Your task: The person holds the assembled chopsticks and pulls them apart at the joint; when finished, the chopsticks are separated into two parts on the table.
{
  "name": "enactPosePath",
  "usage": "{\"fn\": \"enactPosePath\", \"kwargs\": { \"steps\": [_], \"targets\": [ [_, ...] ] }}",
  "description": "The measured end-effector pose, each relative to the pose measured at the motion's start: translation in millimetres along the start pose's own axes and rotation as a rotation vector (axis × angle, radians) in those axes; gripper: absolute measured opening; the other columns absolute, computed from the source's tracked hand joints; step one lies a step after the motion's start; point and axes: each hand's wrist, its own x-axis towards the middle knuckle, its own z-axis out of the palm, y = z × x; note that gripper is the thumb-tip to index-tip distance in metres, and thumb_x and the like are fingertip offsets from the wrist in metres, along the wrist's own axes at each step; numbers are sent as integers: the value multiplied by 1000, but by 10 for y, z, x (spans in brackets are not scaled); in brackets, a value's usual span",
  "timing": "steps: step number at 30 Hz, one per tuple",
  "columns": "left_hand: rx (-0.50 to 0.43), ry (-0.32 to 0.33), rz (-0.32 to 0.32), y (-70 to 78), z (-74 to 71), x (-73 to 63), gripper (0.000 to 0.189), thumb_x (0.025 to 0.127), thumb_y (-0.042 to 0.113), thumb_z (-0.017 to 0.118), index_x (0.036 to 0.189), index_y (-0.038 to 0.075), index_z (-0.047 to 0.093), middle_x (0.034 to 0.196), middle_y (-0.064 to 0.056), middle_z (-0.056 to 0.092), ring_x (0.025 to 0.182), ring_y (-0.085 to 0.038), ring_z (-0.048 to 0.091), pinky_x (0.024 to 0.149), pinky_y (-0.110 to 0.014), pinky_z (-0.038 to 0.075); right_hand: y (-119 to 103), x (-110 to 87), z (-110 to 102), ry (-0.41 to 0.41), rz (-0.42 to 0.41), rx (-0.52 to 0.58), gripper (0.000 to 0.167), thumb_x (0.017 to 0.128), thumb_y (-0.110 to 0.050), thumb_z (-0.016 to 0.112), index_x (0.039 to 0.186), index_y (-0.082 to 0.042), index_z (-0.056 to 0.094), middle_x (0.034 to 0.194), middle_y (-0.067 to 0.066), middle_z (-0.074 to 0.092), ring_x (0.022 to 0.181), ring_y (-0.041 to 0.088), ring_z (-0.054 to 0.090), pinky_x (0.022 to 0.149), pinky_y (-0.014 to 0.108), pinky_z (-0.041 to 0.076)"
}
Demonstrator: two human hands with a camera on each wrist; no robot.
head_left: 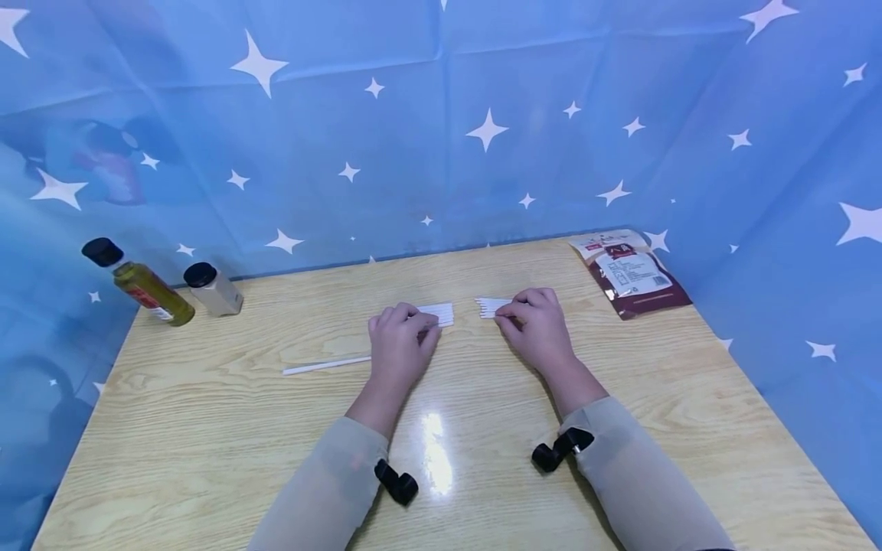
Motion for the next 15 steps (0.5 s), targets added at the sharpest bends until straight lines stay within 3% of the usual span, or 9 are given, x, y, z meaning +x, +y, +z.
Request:
{"fn": "enactPosePath", "kwargs": {
  "steps": [5, 15],
  "targets": [
    [-37, 42, 23, -17, 12, -21, 10, 90, 18, 87, 99, 15, 85, 100, -5, 72, 92, -27, 65, 86, -53, 44, 3, -13, 1, 6, -5, 15, 7, 91, -14, 86, 94, -9, 85, 100, 12, 70, 104, 37, 55, 96, 52, 44],
    [-94, 63, 78, 1, 10, -31, 4, 90, 16, 84, 93, 14, 84, 96, -4, 70, 87, -28, 63, 80, -53, 43, -11, -26, -9, 31, -38, 38, 7, 90, -14, 87, 94, -8, 85, 98, 12, 71, 100, 37, 56, 92, 52, 45]
  ]
}}
